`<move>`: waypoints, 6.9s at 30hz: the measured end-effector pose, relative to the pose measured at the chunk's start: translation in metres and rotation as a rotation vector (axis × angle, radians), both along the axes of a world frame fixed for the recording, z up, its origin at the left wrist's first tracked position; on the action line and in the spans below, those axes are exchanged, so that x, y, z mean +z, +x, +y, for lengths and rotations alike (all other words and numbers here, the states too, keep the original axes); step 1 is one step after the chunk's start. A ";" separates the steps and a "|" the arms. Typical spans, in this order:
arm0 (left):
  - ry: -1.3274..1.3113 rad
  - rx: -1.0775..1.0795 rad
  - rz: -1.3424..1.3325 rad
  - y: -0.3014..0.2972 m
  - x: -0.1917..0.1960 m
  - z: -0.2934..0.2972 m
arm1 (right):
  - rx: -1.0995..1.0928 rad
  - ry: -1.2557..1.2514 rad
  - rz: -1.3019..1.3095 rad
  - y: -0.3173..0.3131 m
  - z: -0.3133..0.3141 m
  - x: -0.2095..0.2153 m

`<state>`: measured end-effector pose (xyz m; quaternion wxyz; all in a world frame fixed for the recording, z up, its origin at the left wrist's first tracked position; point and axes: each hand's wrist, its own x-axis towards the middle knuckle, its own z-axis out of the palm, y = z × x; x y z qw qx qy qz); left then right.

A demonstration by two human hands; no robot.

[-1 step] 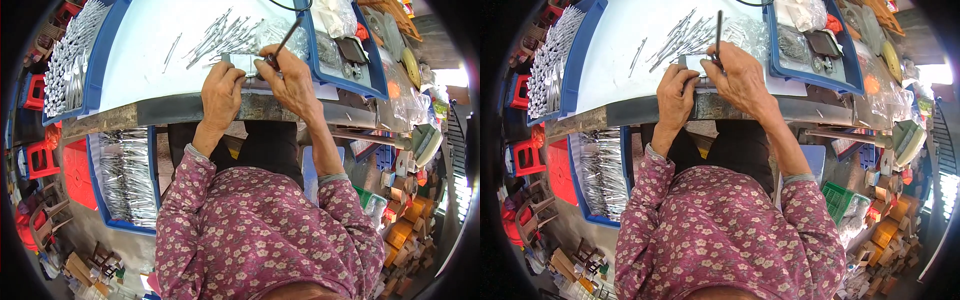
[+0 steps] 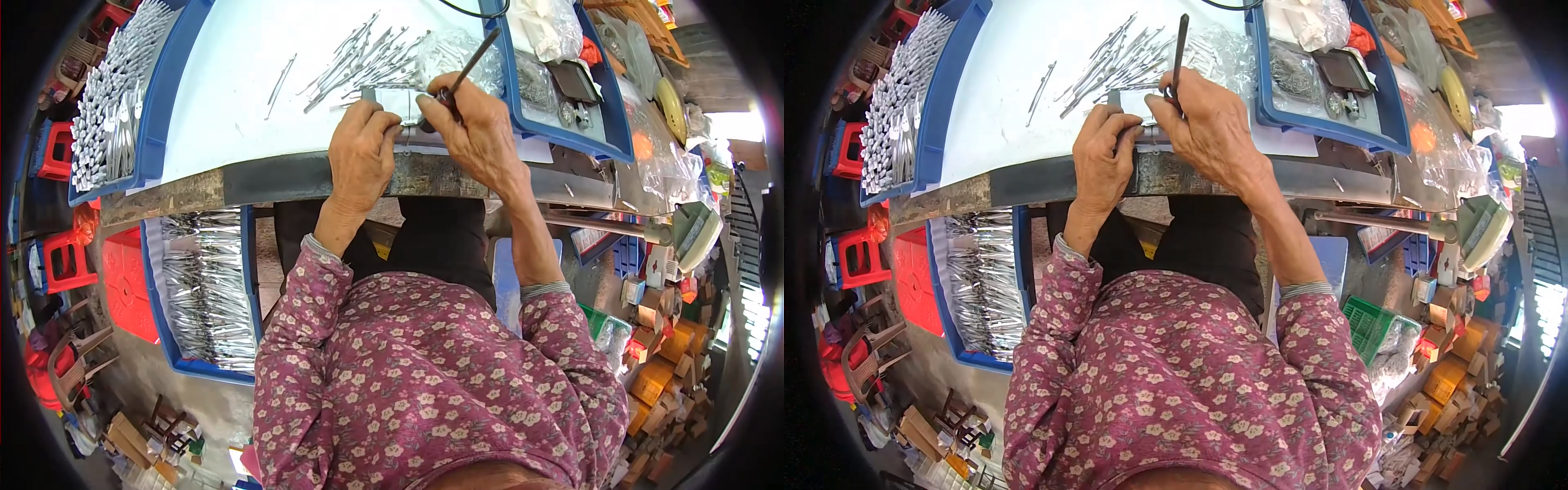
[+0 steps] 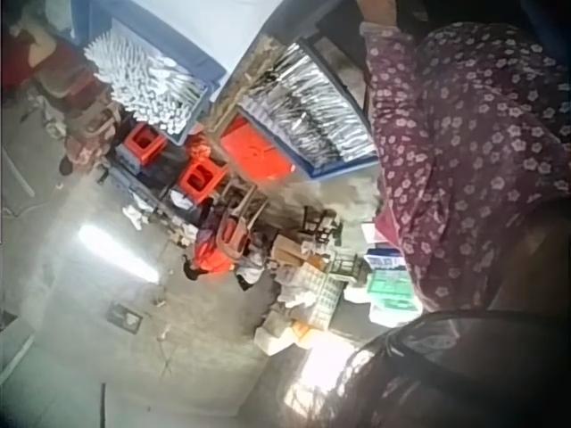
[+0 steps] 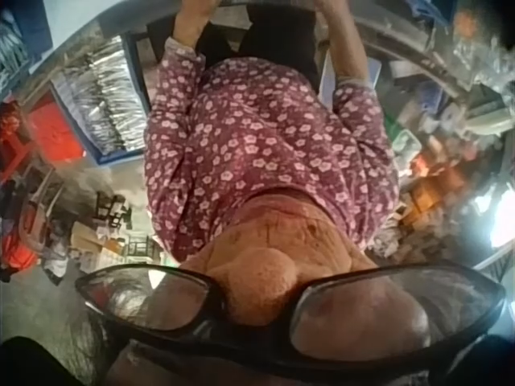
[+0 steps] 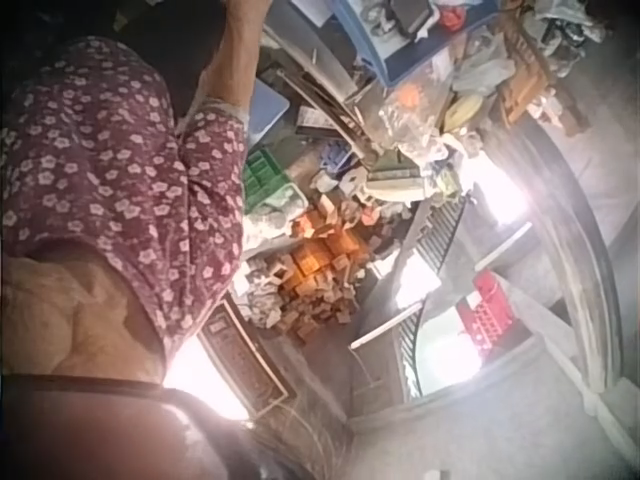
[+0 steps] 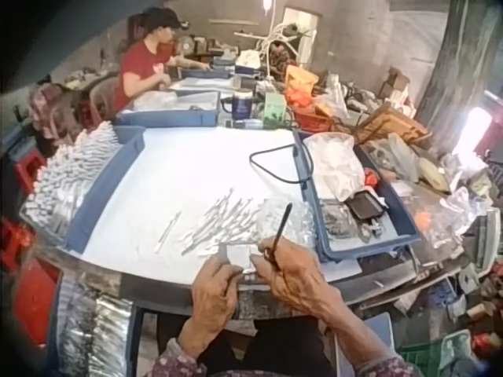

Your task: Placing small metal rods into an assembly jig and using a soldering tool to join them.

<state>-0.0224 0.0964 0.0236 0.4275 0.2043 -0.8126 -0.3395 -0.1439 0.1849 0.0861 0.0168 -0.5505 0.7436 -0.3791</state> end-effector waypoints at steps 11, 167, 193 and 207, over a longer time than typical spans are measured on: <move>-0.074 -0.013 0.000 -0.001 -0.002 -0.002 | -0.062 0.057 0.095 0.001 -0.006 0.003; 0.853 -0.279 0.279 0.023 0.023 0.002 | 0.136 0.241 -0.461 -0.008 0.008 0.005; 0.895 -0.318 0.376 0.024 0.019 0.003 | 0.249 -0.062 0.352 0.018 0.028 0.013; 0.907 -0.294 0.435 0.022 0.016 0.005 | 0.253 0.066 0.343 0.010 0.031 0.008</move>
